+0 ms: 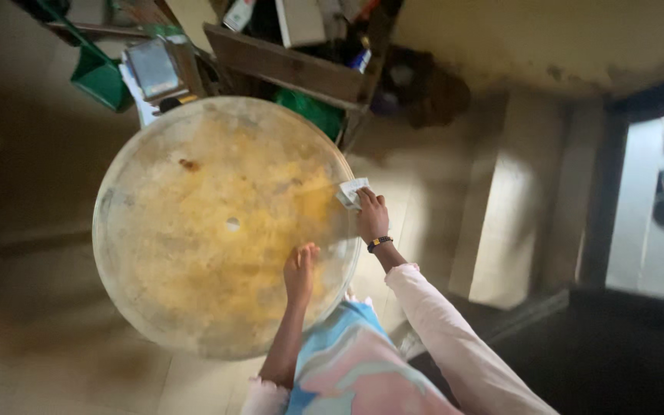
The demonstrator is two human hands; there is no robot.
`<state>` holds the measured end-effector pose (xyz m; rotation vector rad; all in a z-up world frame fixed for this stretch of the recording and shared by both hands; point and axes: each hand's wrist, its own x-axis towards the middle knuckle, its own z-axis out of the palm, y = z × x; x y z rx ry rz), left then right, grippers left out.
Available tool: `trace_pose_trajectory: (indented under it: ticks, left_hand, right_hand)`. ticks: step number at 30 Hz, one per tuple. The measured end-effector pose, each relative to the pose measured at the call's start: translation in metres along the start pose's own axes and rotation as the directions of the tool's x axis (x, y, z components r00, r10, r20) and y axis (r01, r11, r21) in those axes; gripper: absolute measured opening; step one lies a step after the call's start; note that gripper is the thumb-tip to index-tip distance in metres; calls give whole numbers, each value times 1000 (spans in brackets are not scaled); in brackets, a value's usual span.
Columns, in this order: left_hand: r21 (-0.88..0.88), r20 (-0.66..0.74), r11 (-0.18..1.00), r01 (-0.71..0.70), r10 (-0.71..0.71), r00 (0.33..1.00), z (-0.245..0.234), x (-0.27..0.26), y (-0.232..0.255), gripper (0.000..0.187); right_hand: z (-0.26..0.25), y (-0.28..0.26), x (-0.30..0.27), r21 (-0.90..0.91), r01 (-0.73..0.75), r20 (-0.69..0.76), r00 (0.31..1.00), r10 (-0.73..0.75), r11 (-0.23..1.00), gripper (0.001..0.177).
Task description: The person wipes the surface of a round table with a cloth, folds the cloth, and then places a large white card and a smaller picture on the table.
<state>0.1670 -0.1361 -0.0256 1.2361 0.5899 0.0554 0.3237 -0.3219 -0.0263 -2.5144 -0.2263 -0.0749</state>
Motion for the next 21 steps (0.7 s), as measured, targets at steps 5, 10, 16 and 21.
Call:
trace_pose_trajectory:
  ticks: [5,10,16,21]
  left_hand:
    - [269,-81,957,-112,138,987,6,16,-12,42]
    - [470,-141,874,-124,213,967,12,66,3,45]
    - [842,87,405,-355,549,831,15,175,69,58]
    - [928,-25,283,-244,699,715,-44,231,88,61]
  right_hand:
    - [23,-3,69,-44,38,13,999,-38,998,53]
    - [23,-8,79,-34,100,-7,995,-100,994,55]
    - [-10,-32,53,46,122,16,992,-123,991,59]
    - [12,-25,91,46,122,7,992,-122,991,59]
